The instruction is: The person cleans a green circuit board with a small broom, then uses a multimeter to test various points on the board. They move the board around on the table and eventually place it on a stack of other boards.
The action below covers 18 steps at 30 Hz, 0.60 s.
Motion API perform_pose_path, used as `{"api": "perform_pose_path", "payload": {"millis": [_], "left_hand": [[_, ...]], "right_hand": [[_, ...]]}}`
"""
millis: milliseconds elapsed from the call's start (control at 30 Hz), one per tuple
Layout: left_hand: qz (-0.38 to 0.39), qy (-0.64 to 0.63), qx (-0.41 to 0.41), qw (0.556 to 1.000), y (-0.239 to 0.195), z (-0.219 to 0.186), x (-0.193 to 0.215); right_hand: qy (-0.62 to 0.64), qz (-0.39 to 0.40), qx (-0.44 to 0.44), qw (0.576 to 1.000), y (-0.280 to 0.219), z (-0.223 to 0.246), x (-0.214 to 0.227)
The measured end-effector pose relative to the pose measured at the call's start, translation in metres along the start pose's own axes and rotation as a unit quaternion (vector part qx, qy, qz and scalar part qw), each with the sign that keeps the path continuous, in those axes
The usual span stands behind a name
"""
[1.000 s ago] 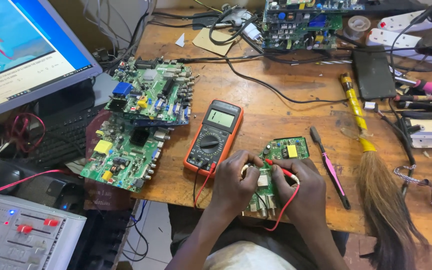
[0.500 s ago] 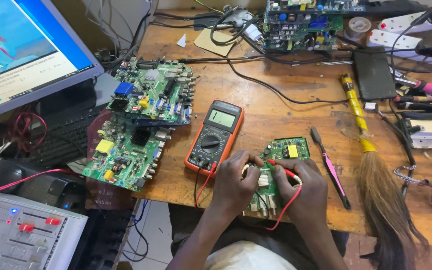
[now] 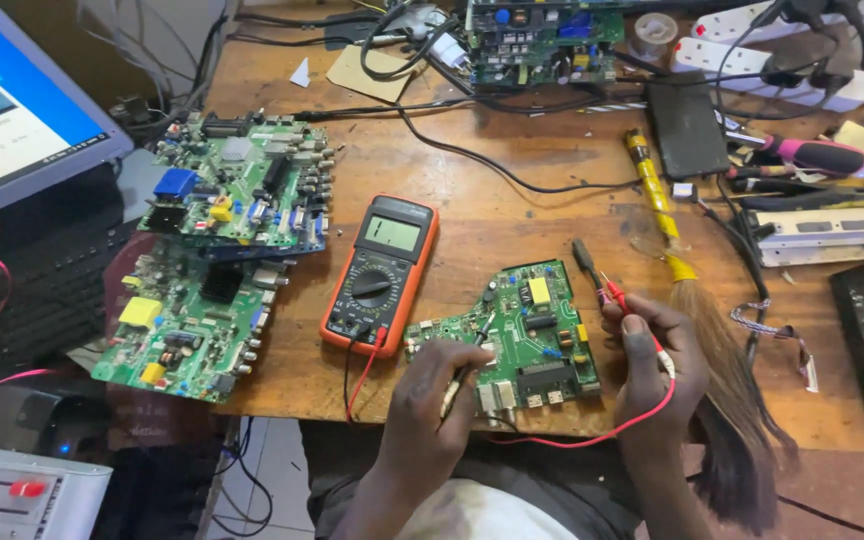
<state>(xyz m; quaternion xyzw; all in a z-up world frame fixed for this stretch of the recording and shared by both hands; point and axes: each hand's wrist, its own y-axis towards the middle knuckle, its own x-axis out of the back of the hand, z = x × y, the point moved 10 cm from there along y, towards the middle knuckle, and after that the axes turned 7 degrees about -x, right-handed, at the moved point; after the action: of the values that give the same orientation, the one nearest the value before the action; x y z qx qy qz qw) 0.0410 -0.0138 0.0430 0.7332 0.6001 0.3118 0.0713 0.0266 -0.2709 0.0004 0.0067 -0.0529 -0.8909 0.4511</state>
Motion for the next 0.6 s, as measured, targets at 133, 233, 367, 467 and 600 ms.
{"api": "perform_pose_path", "payload": {"millis": [133, 233, 367, 467, 600], "left_hand": [[0.064, -0.031, -0.062, 0.996, -0.019, -0.013, -0.029], [0.088, -0.033, -0.077, 0.993, -0.025, -0.016, -0.046], [0.091, 0.031, -0.076, 0.992, -0.025, -0.010, -0.055], [0.096, 0.070, -0.081, 0.990, -0.025, -0.009, -0.058], [0.087, 0.070, -0.077, 0.991, -0.023, -0.007, -0.054]], "right_hand": [[-0.010, -0.016, -0.038, 0.999, -0.005, -0.004, 0.010], [-0.052, 0.013, -0.018, 0.998, -0.010, 0.000, 0.003], [-0.169, 0.040, 0.073, 0.982, -0.019, 0.016, -0.006], [-0.183, 0.037, 0.068, 0.980, -0.020, 0.017, -0.007], [-0.137, 0.041, 0.034, 0.989, -0.018, 0.016, -0.005]]}}
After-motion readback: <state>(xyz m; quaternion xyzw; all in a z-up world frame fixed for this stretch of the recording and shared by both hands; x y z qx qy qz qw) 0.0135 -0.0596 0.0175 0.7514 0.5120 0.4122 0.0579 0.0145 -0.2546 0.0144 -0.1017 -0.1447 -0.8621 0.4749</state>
